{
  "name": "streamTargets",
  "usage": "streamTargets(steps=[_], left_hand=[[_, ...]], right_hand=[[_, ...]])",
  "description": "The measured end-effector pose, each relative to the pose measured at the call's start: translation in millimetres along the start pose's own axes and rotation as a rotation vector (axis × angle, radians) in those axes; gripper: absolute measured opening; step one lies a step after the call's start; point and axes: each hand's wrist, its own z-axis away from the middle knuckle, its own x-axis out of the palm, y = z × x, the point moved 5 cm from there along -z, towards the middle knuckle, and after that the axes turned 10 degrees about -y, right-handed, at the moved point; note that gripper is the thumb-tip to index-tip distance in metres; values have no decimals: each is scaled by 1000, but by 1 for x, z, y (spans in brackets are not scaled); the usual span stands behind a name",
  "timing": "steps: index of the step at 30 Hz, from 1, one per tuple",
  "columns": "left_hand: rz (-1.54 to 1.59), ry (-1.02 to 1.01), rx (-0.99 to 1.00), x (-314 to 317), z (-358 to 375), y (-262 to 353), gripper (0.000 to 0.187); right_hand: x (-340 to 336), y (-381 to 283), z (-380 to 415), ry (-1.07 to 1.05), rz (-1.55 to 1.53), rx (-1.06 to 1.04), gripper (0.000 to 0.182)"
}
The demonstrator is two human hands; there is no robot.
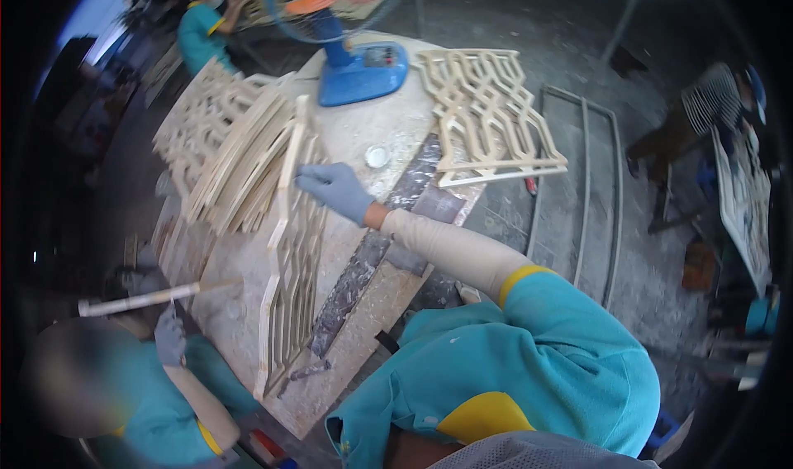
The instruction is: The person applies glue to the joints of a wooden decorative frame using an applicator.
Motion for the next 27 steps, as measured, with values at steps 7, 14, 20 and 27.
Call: streamTargets(steps=[7, 14, 20, 27], left_hand=[[215, -245, -113, 347, 133, 102, 31], [-12, 51, 69, 272, 41, 269, 11], [287, 187, 1040, 268, 54, 381, 38], [977, 125, 1406, 327, 51, 387, 31]], right_hand=[[-10, 5, 1, 36, 74, -47, 35], [-11, 14, -12, -49, 29, -68, 36], [0, 8, -18, -29, 3, -68, 37], [3, 2, -19, -32, 51, -44, 37]])
